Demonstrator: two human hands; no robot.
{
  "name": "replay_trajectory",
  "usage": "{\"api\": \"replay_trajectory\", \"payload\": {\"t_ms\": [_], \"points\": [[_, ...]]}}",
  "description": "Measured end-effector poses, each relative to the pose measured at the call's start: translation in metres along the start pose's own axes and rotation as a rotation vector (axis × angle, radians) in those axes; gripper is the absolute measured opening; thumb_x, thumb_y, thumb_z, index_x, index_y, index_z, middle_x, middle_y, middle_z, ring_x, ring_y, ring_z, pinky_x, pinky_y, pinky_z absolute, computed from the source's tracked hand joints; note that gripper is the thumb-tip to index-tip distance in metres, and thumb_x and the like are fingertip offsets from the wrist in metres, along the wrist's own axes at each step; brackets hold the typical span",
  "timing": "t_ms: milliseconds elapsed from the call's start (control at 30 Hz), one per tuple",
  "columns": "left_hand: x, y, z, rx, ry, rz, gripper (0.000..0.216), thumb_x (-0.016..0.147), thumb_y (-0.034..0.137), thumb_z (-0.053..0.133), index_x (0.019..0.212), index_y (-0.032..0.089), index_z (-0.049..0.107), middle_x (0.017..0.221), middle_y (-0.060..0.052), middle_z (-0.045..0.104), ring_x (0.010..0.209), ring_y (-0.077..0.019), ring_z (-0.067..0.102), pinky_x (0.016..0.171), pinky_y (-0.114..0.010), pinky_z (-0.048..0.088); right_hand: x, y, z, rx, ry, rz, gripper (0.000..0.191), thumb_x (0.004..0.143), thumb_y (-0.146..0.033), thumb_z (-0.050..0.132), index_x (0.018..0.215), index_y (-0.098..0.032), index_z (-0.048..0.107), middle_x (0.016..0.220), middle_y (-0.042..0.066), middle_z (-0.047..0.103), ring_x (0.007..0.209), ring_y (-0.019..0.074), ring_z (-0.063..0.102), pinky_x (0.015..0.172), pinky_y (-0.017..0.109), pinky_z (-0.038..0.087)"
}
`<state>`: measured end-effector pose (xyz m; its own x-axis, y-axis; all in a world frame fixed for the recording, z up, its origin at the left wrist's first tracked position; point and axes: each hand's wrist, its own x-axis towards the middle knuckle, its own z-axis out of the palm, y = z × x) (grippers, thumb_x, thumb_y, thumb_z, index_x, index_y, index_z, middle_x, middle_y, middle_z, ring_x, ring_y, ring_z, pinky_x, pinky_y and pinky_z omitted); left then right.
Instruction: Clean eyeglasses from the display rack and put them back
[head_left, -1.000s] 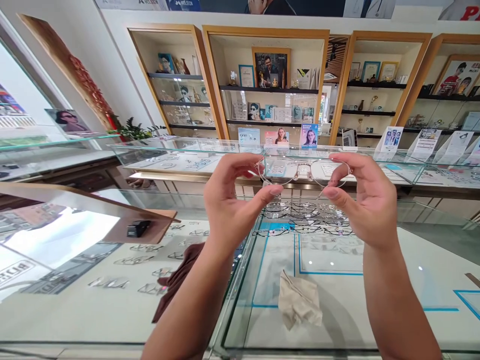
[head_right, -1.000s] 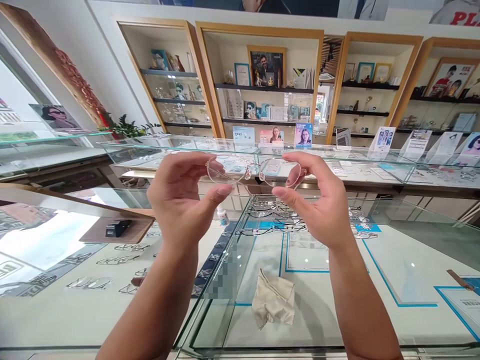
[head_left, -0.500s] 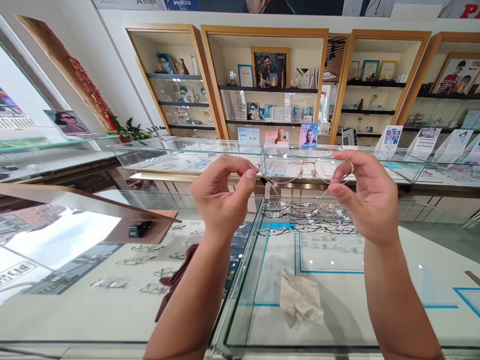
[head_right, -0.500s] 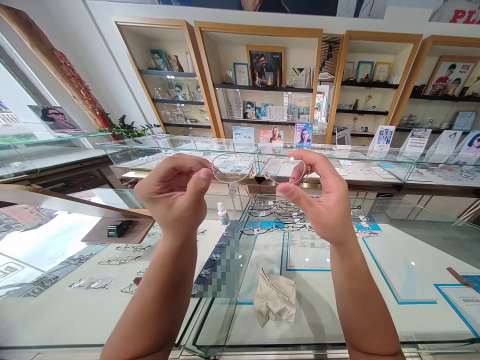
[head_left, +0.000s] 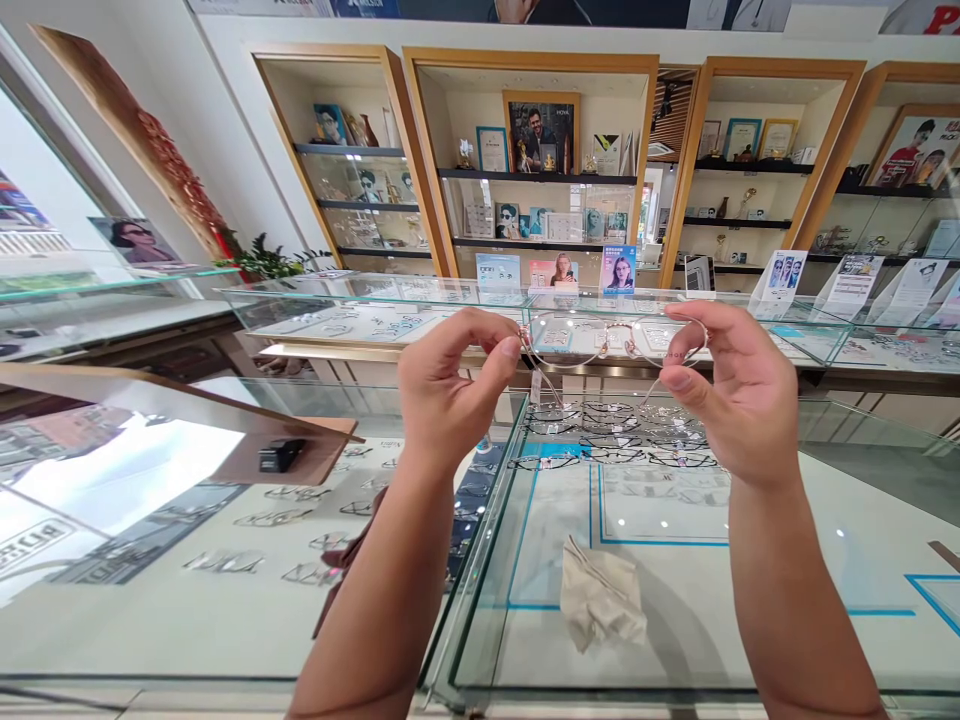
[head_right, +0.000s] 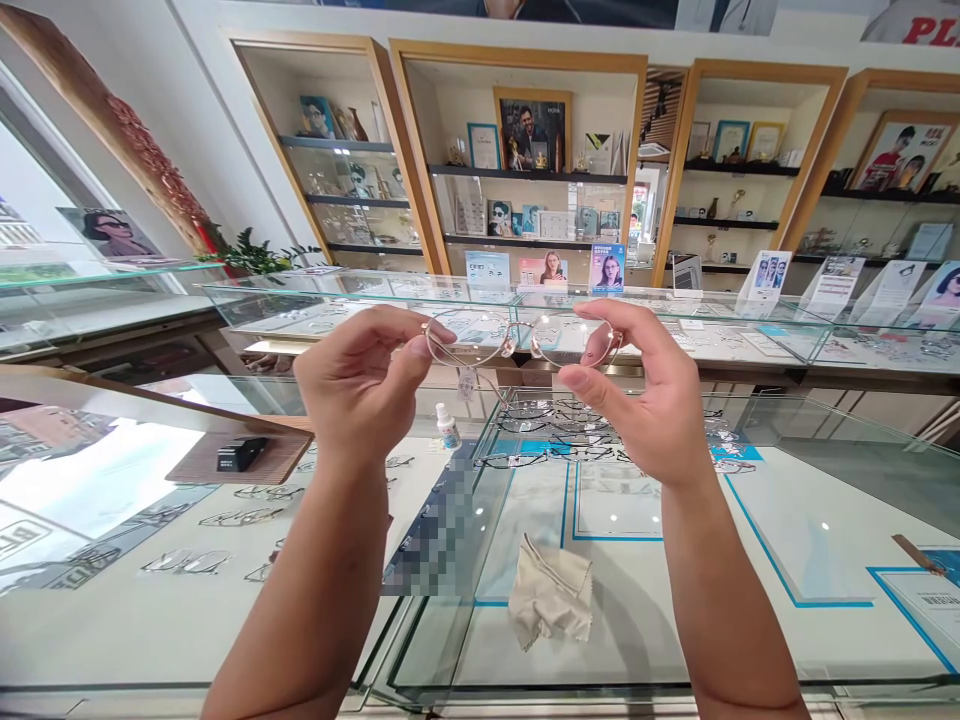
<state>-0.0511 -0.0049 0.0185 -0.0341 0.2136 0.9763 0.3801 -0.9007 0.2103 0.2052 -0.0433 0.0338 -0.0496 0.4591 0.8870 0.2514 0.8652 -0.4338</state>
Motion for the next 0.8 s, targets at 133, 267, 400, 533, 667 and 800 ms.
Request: {"api": "replay_trajectory", "payload": {"t_ms": [133, 267, 400, 533, 667, 800], "points": [[-0.0002, 0.0001, -0.0016, -0.017, -0.04, 0.028, 0.015, 0.098, 0.033, 0.065, 0.086, 0.026, 0.07, 0.079, -0.002, 0.072, 0.074, -0.0167, 0.065, 0.066, -0.035, 0.052, 0.0003, -0.0003, 0.0001, 0.012, -0.004, -0.006, 0.039, 0.089, -0.054, 0.081, 0.119, -0.031, 0.073, 0.09, 0.001, 0.068, 0.085, 0.0211, 0.065, 0.086, 0.043, 0.058], [0.0004, 0.0002, -0.0024, -0.009, -0.057, 0.056, 0.013, 0.095, 0.032, 0.067, 0.085, 0.025, 0.069, 0.077, -0.002, 0.07, 0.072, -0.0168, 0.063, 0.065, -0.035, 0.051, 0.0003, -0.0003, 0.0, -0.001, -0.005, 0.003, 0.04, 0.089, -0.057, 0.081, 0.118, -0.03, 0.073, 0.089, 0.001, 0.068, 0.086, 0.0214, 0.065, 0.085, 0.043, 0.058], [0.0012, -0.0006, -0.0021, -0.01, -0.039, 0.092, 0.01, 0.093, 0.025, 0.068, 0.083, 0.025, 0.068, 0.074, 0.0, 0.069, 0.069, -0.015, 0.062, 0.062, -0.033, 0.05, 0.0002, -0.0001, -0.0003, 0.011, -0.005, -0.01, 0.039, 0.089, -0.056, 0.08, 0.119, -0.03, 0.073, 0.089, 0.001, 0.068, 0.086, 0.0213, 0.065, 0.085, 0.043, 0.058], [0.002, -0.0002, -0.002, -0.015, -0.048, 0.111, 0.011, 0.091, 0.018, 0.066, 0.083, 0.024, 0.068, 0.074, 0.001, 0.069, 0.067, -0.0135, 0.061, 0.062, -0.031, 0.049, 0.0003, 0.0006, -0.0007, 0.012, -0.002, -0.016, 0.038, 0.089, -0.055, 0.08, 0.119, -0.031, 0.074, 0.087, 0.001, 0.067, 0.085, 0.0212, 0.065, 0.083, 0.042, 0.057], [0.0021, 0.0014, -0.002, -0.005, -0.052, 0.121, 0.012, 0.09, 0.016, 0.065, 0.083, 0.025, 0.067, 0.074, 0.002, 0.069, 0.067, -0.0138, 0.061, 0.061, -0.032, 0.05, 0.0002, 0.0008, -0.0014, -0.002, 0.001, -0.003, 0.039, 0.089, -0.055, 0.081, 0.119, -0.031, 0.074, 0.088, 0.001, 0.066, 0.085, 0.0217, 0.065, 0.078, 0.041, 0.057], [0.0024, 0.0022, -0.0017, -0.002, -0.052, 0.116, 0.013, 0.088, 0.015, 0.065, 0.082, 0.026, 0.067, 0.073, 0.002, 0.068, 0.066, -0.014, 0.061, 0.061, -0.032, 0.049, 0.0001, 0.0005, -0.0022, -0.01, -0.004, 0.009, 0.04, 0.089, -0.057, 0.079, 0.119, -0.031, 0.073, 0.089, 0.002, 0.067, 0.086, 0.0223, 0.066, 0.076, 0.04, 0.057]]}}
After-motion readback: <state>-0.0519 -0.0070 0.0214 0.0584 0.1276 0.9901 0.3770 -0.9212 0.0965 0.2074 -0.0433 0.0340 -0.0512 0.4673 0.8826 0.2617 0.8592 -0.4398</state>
